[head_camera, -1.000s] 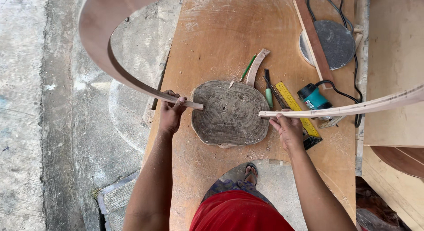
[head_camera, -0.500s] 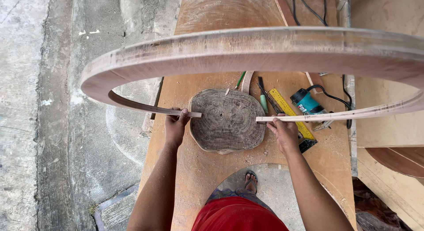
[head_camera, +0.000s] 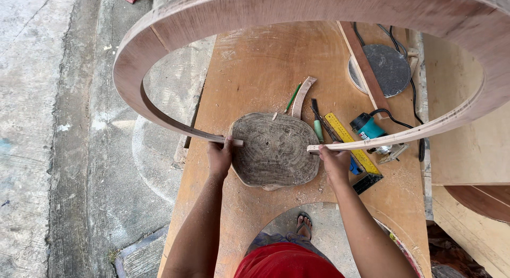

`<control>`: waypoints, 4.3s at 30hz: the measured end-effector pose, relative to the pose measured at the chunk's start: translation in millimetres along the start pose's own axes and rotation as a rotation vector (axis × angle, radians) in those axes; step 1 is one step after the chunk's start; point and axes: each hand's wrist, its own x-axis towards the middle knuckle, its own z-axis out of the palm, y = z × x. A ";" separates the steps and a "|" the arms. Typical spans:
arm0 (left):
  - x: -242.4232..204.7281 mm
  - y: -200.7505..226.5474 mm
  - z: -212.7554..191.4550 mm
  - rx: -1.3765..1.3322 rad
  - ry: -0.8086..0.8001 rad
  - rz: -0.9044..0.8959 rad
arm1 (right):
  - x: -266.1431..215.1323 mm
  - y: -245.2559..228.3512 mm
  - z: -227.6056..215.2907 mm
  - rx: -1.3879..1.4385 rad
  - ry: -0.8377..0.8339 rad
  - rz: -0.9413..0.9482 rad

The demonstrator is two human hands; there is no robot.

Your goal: The person aligns two curved wooden pieces on a wooden block, then uses a chisel to carve notches into the block. They repeatedly test the fit of the curved pieces into the notches, adjusting the alignment by hand. The person continues to refine the notches with the chisel and recheck the fit of the curved pieces.

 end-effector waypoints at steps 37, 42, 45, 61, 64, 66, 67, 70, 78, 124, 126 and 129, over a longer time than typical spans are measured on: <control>-19.4 18.9 9.6 0.109 -0.053 0.047 | -14.6 -23.6 -23.2 0.127 -0.072 0.071; -21.7 23.9 10.1 0.129 -0.040 0.065 | -25.5 -34.3 -18.2 0.108 -0.051 0.084; -24.3 30.0 7.9 0.141 -0.069 0.067 | -35.1 -44.4 -15.1 0.097 -0.005 0.084; -33.1 33.7 10.2 0.107 -0.013 0.054 | -42.6 -29.0 -17.4 0.042 0.011 0.117; -30.8 33.0 12.6 0.124 -0.004 0.017 | -50.9 -33.4 -28.4 -0.779 -0.088 0.127; -28.1 28.7 17.2 0.145 0.034 -0.036 | -73.5 -72.6 -20.3 -1.121 -0.364 -0.012; -30.4 31.8 14.1 0.142 0.045 -0.035 | -65.3 -60.9 -10.4 -1.122 -0.372 -0.021; -33.1 39.4 10.0 0.097 -0.013 0.007 | -46.1 -54.2 35.7 -1.090 -0.352 -0.232; -32.9 55.6 -6.1 -0.053 0.056 0.222 | -60.6 -143.4 213.2 -0.493 -0.577 -0.981; -43.6 10.6 49.8 0.109 0.294 -0.044 | -14.1 -8.2 -78.7 -1.204 -0.728 -0.039; -45.1 13.6 52.0 0.181 0.246 -0.073 | 17.0 53.3 -108.6 -1.179 -0.602 0.046; -51.5 25.4 50.1 0.238 0.260 -0.108 | -14.6 -12.7 -71.5 -0.907 -0.663 0.089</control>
